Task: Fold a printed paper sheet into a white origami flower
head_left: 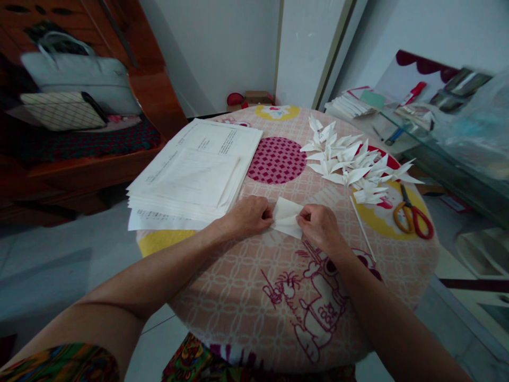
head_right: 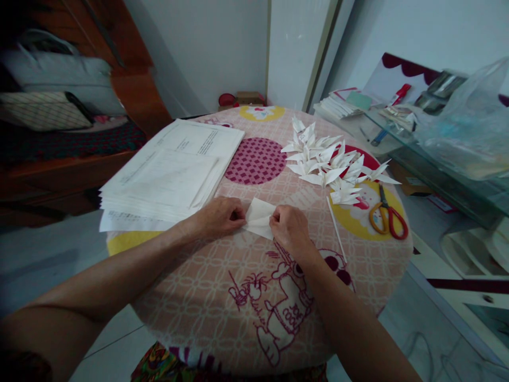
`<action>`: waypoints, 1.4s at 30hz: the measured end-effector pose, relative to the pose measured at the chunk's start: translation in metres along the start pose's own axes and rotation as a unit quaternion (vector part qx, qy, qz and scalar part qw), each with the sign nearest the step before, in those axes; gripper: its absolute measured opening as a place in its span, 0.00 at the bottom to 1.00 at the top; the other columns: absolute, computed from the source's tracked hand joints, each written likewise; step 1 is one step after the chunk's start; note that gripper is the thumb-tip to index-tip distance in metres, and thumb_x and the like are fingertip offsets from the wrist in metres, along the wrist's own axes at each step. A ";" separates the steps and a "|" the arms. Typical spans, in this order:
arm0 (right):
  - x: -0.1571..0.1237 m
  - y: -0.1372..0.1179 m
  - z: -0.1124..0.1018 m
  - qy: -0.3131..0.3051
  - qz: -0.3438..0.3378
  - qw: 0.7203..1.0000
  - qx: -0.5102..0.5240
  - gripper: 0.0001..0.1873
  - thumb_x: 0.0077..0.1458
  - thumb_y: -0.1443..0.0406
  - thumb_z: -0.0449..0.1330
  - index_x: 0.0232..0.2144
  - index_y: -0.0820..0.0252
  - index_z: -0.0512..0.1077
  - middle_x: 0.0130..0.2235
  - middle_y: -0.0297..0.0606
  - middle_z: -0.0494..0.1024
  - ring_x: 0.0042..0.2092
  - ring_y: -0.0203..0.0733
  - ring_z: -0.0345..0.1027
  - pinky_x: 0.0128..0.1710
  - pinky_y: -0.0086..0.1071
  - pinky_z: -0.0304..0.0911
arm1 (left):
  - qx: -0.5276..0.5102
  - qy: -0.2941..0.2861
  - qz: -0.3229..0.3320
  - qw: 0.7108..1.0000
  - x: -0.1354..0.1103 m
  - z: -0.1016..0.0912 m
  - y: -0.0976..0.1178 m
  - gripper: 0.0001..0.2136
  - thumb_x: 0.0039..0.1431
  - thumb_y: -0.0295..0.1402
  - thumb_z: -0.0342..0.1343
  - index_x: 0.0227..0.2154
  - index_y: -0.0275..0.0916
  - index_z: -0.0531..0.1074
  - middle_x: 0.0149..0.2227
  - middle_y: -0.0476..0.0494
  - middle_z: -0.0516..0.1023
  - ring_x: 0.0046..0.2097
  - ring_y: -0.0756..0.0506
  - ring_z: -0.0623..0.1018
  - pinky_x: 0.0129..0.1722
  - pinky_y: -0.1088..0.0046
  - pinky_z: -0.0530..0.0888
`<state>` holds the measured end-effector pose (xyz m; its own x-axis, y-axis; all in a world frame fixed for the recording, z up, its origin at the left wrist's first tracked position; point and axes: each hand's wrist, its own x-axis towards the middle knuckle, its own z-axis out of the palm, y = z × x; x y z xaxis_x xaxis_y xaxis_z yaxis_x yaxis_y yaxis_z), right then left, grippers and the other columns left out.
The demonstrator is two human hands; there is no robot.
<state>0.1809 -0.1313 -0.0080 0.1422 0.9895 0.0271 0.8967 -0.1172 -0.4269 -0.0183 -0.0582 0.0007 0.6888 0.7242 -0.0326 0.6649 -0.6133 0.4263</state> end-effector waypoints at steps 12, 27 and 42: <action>0.001 -0.003 0.000 0.005 0.009 1.000 -0.014 0.08 0.54 0.67 0.60 0.26 0.61 0.78 0.30 0.43 0.81 0.32 0.42 0.71 0.32 0.33 0.57 | 0.041 -0.002 -0.007 0.999 -0.001 0.001 0.004 0.06 0.52 0.31 0.58 0.24 0.36 0.77 0.27 0.42 0.78 0.29 0.47 0.72 0.30 0.72 0.66; 0.000 -0.001 0.004 0.026 -0.013 0.999 -0.043 0.07 0.54 0.67 0.60 0.26 0.60 0.77 0.30 0.42 0.81 0.31 0.42 0.70 0.32 0.33 0.56 | 0.026 -0.012 -0.008 1.000 0.001 -0.001 0.002 0.06 0.51 0.32 0.58 0.23 0.36 0.76 0.26 0.44 0.77 0.28 0.48 0.71 0.29 0.72 0.62; -0.001 -0.003 0.003 0.017 -0.006 0.998 -0.054 0.08 0.55 0.66 0.59 0.26 0.61 0.77 0.30 0.43 0.81 0.32 0.42 0.70 0.32 0.33 0.54 | -0.192 -0.068 0.089 0.975 0.008 -0.010 -0.024 0.07 0.44 0.21 0.54 0.27 0.35 0.75 0.22 0.53 0.73 0.26 0.54 0.70 0.28 0.79 0.63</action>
<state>0.1768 -0.1318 -0.0100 0.1436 0.9876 0.0630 0.9384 -0.1156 -0.3256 -0.0319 -0.0345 -0.0014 0.8326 0.5528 -0.0349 0.3918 -0.5433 0.7425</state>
